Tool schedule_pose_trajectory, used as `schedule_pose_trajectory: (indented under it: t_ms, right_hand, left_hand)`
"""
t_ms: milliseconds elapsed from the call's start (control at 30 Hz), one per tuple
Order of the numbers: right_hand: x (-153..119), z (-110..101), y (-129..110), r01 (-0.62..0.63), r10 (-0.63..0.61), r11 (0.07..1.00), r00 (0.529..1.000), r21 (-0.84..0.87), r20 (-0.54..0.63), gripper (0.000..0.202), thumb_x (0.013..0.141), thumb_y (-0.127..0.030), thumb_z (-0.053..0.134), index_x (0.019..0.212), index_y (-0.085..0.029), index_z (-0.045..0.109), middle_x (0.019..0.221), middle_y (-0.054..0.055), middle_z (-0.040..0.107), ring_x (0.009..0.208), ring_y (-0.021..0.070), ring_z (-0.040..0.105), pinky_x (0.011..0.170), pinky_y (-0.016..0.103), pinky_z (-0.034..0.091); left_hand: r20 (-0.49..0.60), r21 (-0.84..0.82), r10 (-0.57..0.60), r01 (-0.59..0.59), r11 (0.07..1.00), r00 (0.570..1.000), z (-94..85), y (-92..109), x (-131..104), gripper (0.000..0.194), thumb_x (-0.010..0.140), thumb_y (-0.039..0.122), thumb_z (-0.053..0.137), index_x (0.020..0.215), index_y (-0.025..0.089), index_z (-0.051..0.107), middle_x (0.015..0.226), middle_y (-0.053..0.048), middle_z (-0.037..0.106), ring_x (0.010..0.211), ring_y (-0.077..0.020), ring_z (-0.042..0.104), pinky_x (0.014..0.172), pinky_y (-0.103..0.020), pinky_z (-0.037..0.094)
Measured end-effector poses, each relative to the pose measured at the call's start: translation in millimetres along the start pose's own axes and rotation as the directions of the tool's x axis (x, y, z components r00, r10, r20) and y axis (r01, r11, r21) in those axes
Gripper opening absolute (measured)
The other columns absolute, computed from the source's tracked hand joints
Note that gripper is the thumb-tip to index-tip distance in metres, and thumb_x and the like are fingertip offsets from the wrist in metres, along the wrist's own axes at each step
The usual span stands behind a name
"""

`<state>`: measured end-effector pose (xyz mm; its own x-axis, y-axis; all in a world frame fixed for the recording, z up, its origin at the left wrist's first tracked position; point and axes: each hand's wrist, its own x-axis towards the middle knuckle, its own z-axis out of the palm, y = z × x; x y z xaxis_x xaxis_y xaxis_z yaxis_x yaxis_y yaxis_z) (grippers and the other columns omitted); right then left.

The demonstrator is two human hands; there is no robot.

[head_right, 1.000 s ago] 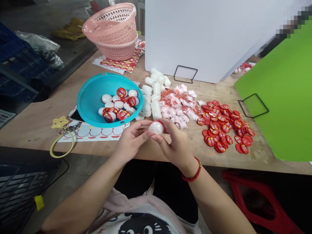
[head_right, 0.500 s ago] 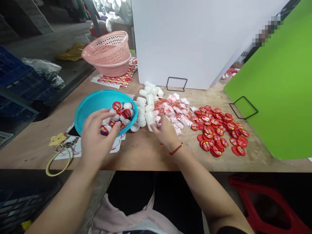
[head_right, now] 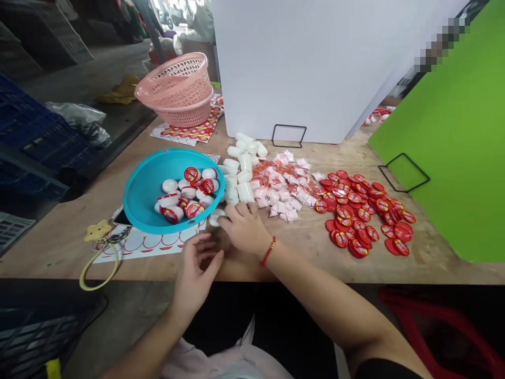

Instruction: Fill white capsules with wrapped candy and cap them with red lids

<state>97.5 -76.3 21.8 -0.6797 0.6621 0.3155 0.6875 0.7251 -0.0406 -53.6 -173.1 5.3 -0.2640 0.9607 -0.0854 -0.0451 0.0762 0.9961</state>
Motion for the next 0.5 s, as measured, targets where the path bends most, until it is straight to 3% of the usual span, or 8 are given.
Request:
schedule_pose_trajectory:
  t_ms: [67,133,200,300,433,500]
  right_hand:
    - [-18,-11,-1,0.012,0.001,0.982,0.998,0.186,-0.071,0.023,0.101,-0.024,0.049,0.102,-0.024,0.071,0.095,0.007,0.058,0.091,0.0238,0.045,0.083,0.041,0.033]
    - [-34,-22,1,0.058,-0.011,0.927,0.992,0.371,-0.126,0.022,0.101,-0.022,0.048,0.100,-0.023,0.070,0.090,0.005,0.055,0.086,0.0203,0.047,0.080,0.038,0.036]
    - [-46,-30,7,0.084,-0.006,0.870,0.987,0.487,-0.159,0.020,0.101,-0.022,0.049,0.100,-0.020,0.070,0.088,0.004,0.053,0.083,0.0177,0.049,0.077,0.034,0.040]
    - [-54,-40,19,0.064,0.031,0.830,0.987,0.555,-0.160,0.018,0.101,-0.023,0.054,0.102,-0.021,0.072,0.089,0.003,0.051,0.081,0.0154,0.052,0.072,0.030,0.045]
    - [-53,-52,36,0.084,-0.047,0.841,0.995,0.534,-0.083,0.017,0.099,-0.030,0.060,0.104,-0.024,0.075,0.092,0.004,0.055,0.085,0.0157,0.056,0.076,0.030,0.050]
    - [-48,-52,51,0.019,0.041,0.856,0.994,0.516,-0.105,0.016,0.097,-0.033,0.065,0.105,-0.024,0.075,0.093,0.004,0.058,0.087,0.0164,0.059,0.079,0.031,0.052]
  left_hand:
    - [0.118,-0.146,-0.171,0.188,0.971,0.978,-3.2,7,3,0.053,0.080,0.029,0.082,0.126,0.030,0.057,0.130,-0.005,0.061,0.112,-0.0206,0.065,0.091,-0.029,0.054]
    - [0.297,-0.257,-0.310,0.388,0.885,0.903,-3.7,14,5,0.052,0.080,0.031,0.083,0.125,0.027,0.058,0.125,-0.005,0.066,0.106,-0.0193,0.069,0.089,-0.028,0.056]
    - [0.412,-0.323,-0.362,0.505,0.800,0.836,-0.2,20,7,0.047,0.079,0.029,0.083,0.121,0.024,0.061,0.115,-0.005,0.071,0.100,-0.0174,0.072,0.087,-0.026,0.057]
    - [0.450,-0.412,-0.352,0.541,0.733,0.821,10.2,25,11,0.043,0.078,0.020,0.084,0.117,0.021,0.065,0.110,-0.005,0.073,0.098,-0.0152,0.072,0.089,-0.023,0.057]
    - [0.466,-0.506,-0.343,0.564,0.653,0.815,23.3,21,16,0.036,0.077,0.013,0.082,0.109,0.019,0.067,0.107,-0.004,0.074,0.094,-0.0131,0.073,0.087,-0.020,0.058]
    - [0.474,-0.540,-0.347,0.579,0.611,0.809,27.4,18,18,0.033,0.077,0.013,0.082,0.106,0.018,0.067,0.103,-0.003,0.074,0.092,-0.0130,0.073,0.084,-0.018,0.059]
